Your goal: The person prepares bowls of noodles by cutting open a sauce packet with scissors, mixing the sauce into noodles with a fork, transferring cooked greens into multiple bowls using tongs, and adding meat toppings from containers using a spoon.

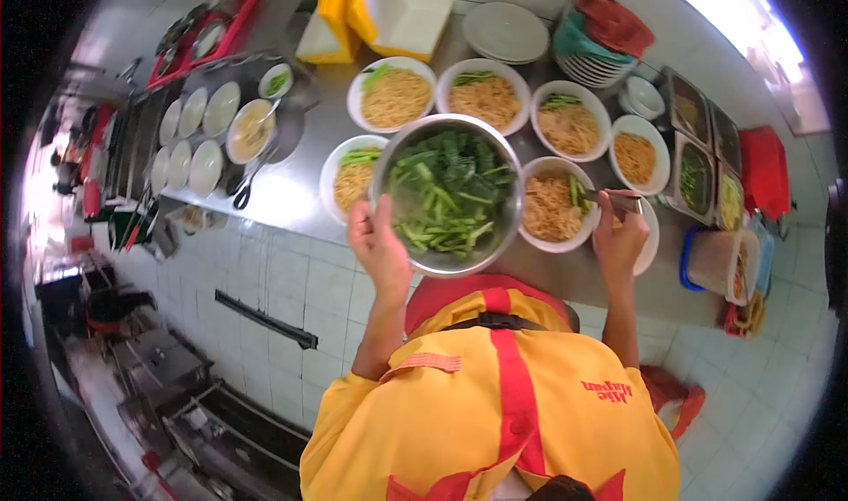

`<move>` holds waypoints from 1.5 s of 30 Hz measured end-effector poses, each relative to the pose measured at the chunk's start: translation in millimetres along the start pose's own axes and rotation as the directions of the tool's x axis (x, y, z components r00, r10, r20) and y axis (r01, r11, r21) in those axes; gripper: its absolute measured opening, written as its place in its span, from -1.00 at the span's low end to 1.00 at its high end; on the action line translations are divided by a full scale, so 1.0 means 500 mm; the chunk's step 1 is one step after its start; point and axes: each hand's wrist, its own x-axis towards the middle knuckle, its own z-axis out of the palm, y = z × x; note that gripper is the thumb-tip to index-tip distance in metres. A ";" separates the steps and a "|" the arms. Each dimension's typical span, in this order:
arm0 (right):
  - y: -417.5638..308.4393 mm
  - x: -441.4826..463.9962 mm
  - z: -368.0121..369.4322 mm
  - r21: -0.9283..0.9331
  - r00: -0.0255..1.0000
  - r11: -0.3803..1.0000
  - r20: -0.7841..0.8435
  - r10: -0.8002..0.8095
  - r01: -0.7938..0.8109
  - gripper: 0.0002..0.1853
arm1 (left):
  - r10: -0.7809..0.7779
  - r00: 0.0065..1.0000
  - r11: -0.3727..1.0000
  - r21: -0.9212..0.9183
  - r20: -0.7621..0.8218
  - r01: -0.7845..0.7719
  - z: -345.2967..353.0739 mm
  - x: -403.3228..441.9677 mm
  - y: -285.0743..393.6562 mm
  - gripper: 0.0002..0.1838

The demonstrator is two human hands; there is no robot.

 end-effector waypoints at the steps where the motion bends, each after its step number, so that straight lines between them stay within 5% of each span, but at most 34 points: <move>1: 0.005 0.003 0.003 -0.109 0.999 0.994 0.040 -0.022 0.026 -0.87 | -0.022 0.999 0.998 -0.061 0.037 0.024 0.000 -0.001 0.000 -0.69; 6: -0.117 0.003 -0.042 -0.110 0.965 0.971 -0.130 -0.227 0.214 -0.80 | 0.029 0.996 0.998 -0.062 0.086 -0.024 0.003 -0.002 0.006 -0.71; 8: -0.181 -0.008 -0.025 0.567 0.996 0.824 -0.082 0.022 0.029 -0.81 | 0.022 0.997 0.998 -0.064 0.069 -0.018 0.012 -0.006 0.014 -0.71; 10: -0.179 -0.017 0.018 0.298 0.959 0.915 -0.010 -0.282 0.272 -0.81 | 0.026 0.996 0.996 -0.091 0.086 -0.018 0.004 -0.006 0.001 -0.71; 12: -0.207 -0.027 0.085 0.507 0.940 0.815 0.023 -0.339 0.281 -0.80 | 0.034 0.995 0.992 -0.124 0.093 -0.022 0.008 -0.005 -0.001 -0.71; 16: -0.199 -0.036 0.107 0.542 0.913 0.787 0.084 -0.399 0.294 -0.78 | 0.017 0.996 0.994 -0.110 0.088 -0.007 0.004 -0.012 -0.001 -0.72; 18: -0.209 -0.031 0.076 0.757 0.976 0.627 -0.067 -0.207 0.185 -0.82 | 0.005 0.996 0.995 -0.098 0.089 0.004 0.004 -0.010 0.000 -0.73; 20: -0.195 -0.007 0.034 0.438 0.953 0.865 0.053 -0.298 0.247 -0.87 | -0.012 0.998 0.993 -0.115 0.059 0.019 0.014 -0.013 0.009 -0.72; 22: -0.186 0.015 0.039 0.802 0.985 0.585 0.172 -0.030 -0.122 -0.90 | -0.023 0.997 0.992 -0.122 0.074 0.032 0.013 -0.011 0.008 -0.71; 23: -0.191 0.025 0.018 0.808 0.981 0.563 0.192 0.027 -0.174 -0.90 | -0.020 0.998 0.994 -0.104 0.063 0.027 0.014 -0.010 0.008 -0.70; 34: -0.214 0.052 -0.076 0.940 0.980 0.282 0.173 0.094 -0.193 -0.91 | -0.068 0.997 0.994 -0.090 0.025 0.070 0.008 -0.008 0.002 -0.72; 36: -0.185 0.040 -0.026 0.927 0.968 0.281 0.239 0.074 -0.250 -0.90 | -0.068 0.998 0.996 -0.062 0.010 0.068 0.007 -0.009 0.002 -0.68; 37: -0.161 0.033 -0.001 0.718 0.974 0.673 0.224 0.019 -0.178 -0.87 | -0.060 0.997 0.995 -0.074 0.039 0.063 0.005 -0.010 0.002 -0.69; 39: -0.154 0.023 0.004 0.283 0.975 0.959 0.218 -0.052 -0.012 -0.80 | -0.009 0.997 0.994 -0.107 0.078 0.017 0.002 -0.007 0.000 -0.70; 40: -0.164 0.022 0.007 0.291 0.971 0.957 0.229 -0.066 -0.003 -0.80 | -0.002 0.998 0.994 -0.108 0.059 0.008 0.005 -0.006 0.002 -0.70; 42: -0.205 0.009 0.017 0.662 0.999 0.749 -0.001 -0.038 0.029 -0.84 | -0.007 0.998 0.994 -0.110 0.057 0.014 0.012 -0.015 0.016 -0.70; 44: -0.227 0.003 0.030 0.653 1.000 0.758 0.002 0.022 -0.018 -0.89 | -0.026 0.998 0.992 -0.120 0.057 0.032 0.014 -0.017 0.018 -0.69; 45: -0.216 0.003 0.047 0.484 0.983 0.859 -0.018 -0.184 0.169 -0.89 | -0.013 0.998 0.993 -0.116 0.064 0.020 0.012 -0.016 0.013 -0.69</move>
